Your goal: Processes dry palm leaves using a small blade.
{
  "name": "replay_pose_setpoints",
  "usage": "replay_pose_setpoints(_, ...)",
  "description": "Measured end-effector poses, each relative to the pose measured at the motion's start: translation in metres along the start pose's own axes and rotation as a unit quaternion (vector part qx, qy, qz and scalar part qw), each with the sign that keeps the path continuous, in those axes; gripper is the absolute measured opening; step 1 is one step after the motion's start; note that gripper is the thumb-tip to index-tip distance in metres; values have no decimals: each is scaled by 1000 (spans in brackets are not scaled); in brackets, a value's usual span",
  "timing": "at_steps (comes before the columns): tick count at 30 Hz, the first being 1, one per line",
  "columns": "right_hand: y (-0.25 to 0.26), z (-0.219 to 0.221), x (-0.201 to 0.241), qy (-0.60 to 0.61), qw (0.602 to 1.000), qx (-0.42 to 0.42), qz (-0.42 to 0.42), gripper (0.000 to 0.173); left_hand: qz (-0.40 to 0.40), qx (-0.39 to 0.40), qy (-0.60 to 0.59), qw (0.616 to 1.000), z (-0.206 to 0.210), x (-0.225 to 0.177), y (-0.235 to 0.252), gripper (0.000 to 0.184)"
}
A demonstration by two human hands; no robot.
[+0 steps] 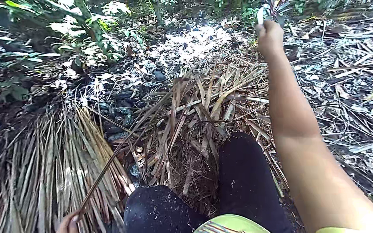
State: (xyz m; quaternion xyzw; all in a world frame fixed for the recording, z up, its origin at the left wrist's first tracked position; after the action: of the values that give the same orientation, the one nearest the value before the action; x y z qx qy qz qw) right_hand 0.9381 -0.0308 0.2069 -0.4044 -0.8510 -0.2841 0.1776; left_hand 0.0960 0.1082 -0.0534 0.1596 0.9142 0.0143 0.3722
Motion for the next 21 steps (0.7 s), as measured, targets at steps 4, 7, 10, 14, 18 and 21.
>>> replay_pose_setpoints(4,-63,40,75,103,987,90,-89,46,52,-1,-39,998,40,-107,49,40)
replay_pose_setpoints(7,-145,118,148,188,938,217,-193,38,42,28,-110,993,74,-194,89,42)
replay_pose_setpoints(10,-194,183,188,239,897,309,-207,38,-24,85,-216,972,111,-262,113,36)
replay_pose_setpoints(14,-205,221,190,363,853,364,-87,32,-80,147,-341,925,164,-328,120,31)
replay_pose_setpoints(18,-194,224,171,468,817,335,-11,14,-96,167,-403,895,201,-353,130,26)
replay_pose_setpoints(21,-191,224,166,458,824,332,-23,16,-91,123,-427,891,213,-361,151,21)
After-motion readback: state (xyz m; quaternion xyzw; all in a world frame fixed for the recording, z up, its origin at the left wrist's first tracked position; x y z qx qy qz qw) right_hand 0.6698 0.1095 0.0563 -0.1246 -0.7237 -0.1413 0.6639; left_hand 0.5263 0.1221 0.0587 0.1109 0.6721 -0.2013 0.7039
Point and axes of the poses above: each hand's wrist, its own y-axis towards the middle knuckle, its own z-axis out of the palm, x = y × z, the point moved 10 cm from there along y, towards the middle knuckle, and after that the axes turned 12 degrees about -y, right-handed, at the moved point
